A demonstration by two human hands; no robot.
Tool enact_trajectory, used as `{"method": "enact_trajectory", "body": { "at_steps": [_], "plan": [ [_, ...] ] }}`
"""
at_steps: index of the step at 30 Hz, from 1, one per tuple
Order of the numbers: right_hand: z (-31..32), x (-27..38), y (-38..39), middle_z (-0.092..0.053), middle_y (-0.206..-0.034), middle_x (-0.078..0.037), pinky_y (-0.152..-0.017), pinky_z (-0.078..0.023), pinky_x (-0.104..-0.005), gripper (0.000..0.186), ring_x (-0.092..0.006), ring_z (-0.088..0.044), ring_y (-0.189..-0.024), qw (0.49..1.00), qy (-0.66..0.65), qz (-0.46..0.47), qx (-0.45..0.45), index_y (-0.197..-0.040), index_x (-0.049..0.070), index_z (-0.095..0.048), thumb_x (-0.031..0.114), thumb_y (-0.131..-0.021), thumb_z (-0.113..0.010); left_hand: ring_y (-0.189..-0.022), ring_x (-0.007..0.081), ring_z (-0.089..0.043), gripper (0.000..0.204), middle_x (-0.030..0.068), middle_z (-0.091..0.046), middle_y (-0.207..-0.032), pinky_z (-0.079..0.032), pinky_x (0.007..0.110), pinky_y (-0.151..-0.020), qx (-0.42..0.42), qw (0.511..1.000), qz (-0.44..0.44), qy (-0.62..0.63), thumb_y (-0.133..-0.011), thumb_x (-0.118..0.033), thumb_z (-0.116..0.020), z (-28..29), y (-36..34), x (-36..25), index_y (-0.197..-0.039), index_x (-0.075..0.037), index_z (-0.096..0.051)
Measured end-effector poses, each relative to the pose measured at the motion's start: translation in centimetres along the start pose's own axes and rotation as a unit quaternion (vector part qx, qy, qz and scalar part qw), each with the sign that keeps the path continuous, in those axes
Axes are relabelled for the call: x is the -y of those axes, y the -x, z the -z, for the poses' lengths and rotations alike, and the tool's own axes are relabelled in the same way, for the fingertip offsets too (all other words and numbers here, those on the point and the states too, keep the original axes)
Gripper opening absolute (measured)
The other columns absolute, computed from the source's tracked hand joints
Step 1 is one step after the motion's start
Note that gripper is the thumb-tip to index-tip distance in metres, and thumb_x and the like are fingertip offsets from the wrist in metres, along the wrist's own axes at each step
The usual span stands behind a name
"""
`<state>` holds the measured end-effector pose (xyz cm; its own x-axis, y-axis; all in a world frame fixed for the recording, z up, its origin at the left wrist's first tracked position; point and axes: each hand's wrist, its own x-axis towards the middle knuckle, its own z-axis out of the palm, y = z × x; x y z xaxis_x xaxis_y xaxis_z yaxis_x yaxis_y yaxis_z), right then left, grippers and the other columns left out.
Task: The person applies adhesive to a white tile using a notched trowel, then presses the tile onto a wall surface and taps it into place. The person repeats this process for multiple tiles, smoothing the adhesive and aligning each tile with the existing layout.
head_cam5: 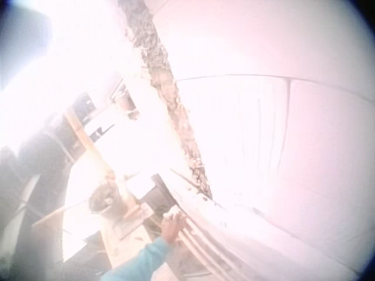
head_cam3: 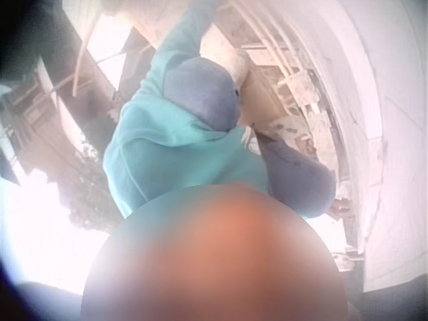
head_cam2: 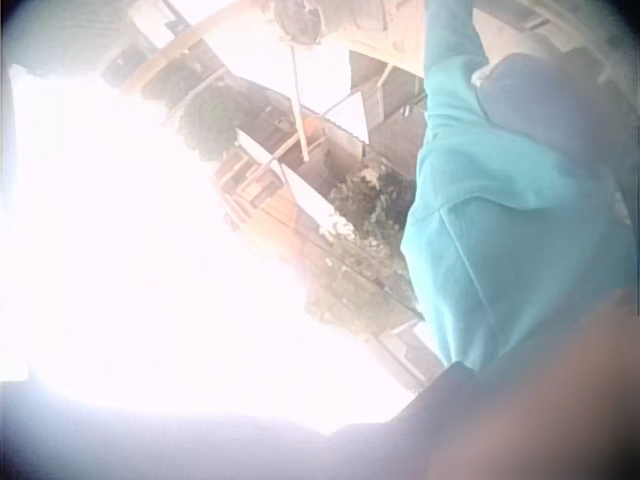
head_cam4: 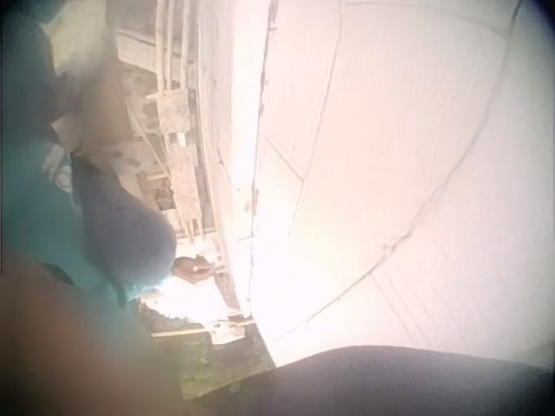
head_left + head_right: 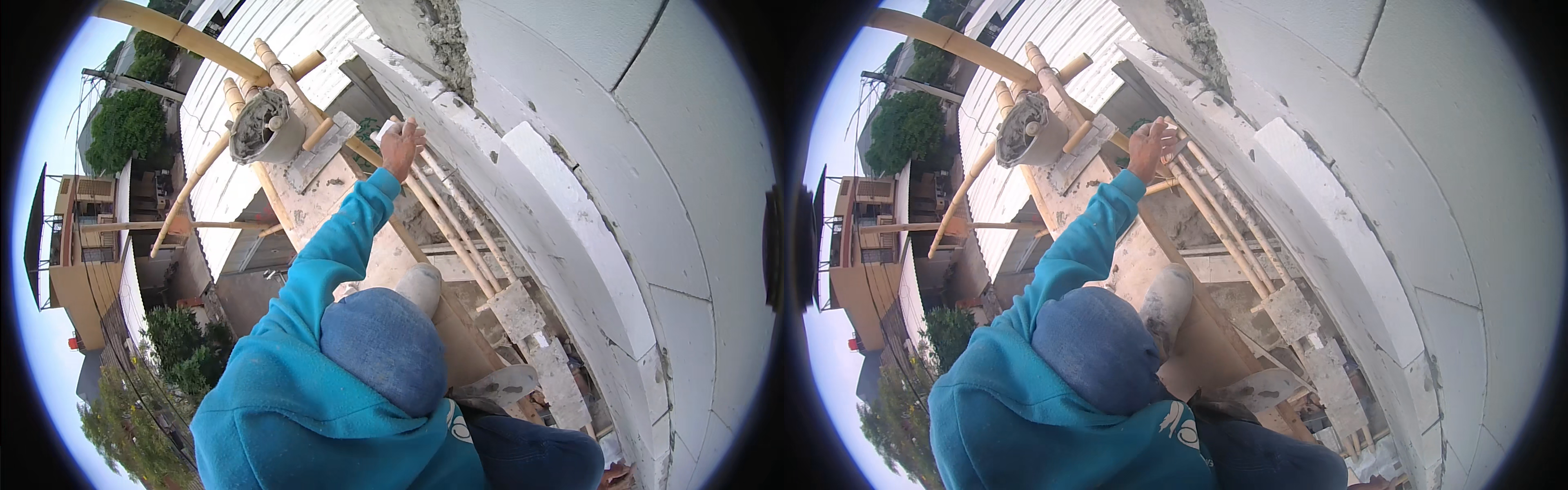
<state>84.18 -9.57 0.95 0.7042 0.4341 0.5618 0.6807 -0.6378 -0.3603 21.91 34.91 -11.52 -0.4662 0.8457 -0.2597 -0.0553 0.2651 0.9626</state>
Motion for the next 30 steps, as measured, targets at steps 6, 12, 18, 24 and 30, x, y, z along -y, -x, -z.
{"method": "enact_trajectory", "body": {
  "at_steps": [6,12,18,24,30],
  "plan": [
    [-4.7,12.8,-3.5,-0.062,-0.064,-0.010,-0.044,-0.050,-0.0326,0.026,-0.0206,-0.060,-0.051,0.946,-0.114,0.303,-0.006,-0.101,-0.004,-0.068,0.021,-0.098,-0.061,-0.067,0.0194,-0.065,0.032,0.0125,-0.068,-0.083,-0.053,0.031,-0.059,-0.293,0.952,-0.067,-0.054,-0.098,-0.030,-0.057,16.0,-0.5,-0.2,-0.099,0.001,-0.061],
    [-9.9,20.6,-6.2,-0.060,-0.080,-0.007,-0.056,-0.044,-0.0261,0.030,-0.0129,-0.052,-0.065,0.910,-0.212,0.274,0.227,-0.122,-0.002,-0.063,0.018,-0.103,-0.052,-0.108,0.0380,-0.061,0.047,0.0210,-0.064,-0.115,-0.049,0.043,-0.093,-0.230,0.789,-0.211,-0.530,-0.090,-0.030,-0.064,24.6,-4.0,2.3,-0.128,-0.003,-0.053],
    [-11.8,29.3,-6.2,-0.059,-0.073,-0.008,-0.050,-0.043,-0.0259,0.025,-0.0140,-0.053,-0.059,0.848,-0.209,0.379,0.306,-0.117,-0.006,-0.063,0.008,-0.099,-0.052,-0.110,0.0417,-0.056,0.046,0.0246,-0.059,-0.116,-0.046,0.048,-0.094,-0.098,0.786,-0.108,-0.601,-0.089,-0.022,-0.063,24.5,-7.8,2.7,-0.129,-0.006,-0.048],
    [-12.4,32.4,-6.8,-0.058,-0.072,-0.008,-0.052,-0.045,-0.0268,0.024,-0.0152,-0.056,-0.061,0.832,-0.189,0.408,0.325,-0.116,-0.005,-0.064,0.007,-0.098,-0.053,-0.103,0.0398,-0.063,0.037,0.0234,-0.065,-0.109,-0.049,0.046,-0.087,-0.156,0.826,-0.118,-0.529,-0.090,-0.013,-0.061,27.6,-0.8,2.2,-0.125,-0.004,-0.053],
    [-14.5,38.0,-5.7,-0.063,-0.077,-0.010,-0.055,-0.048,-0.0281,0.023,-0.0165,-0.059,-0.062,0.786,-0.197,0.459,0.363,-0.114,-0.005,-0.065,0.006,-0.096,-0.055,-0.081,0.0123,-0.064,0.033,0.0044,-0.066,-0.096,-0.054,0.029,-0.076,-0.017,0.980,0.092,-0.176,-0.099,-0.025,-0.059,31.2,5.8,-2.3,-0.119,0.001,-0.056]
  ]
}}
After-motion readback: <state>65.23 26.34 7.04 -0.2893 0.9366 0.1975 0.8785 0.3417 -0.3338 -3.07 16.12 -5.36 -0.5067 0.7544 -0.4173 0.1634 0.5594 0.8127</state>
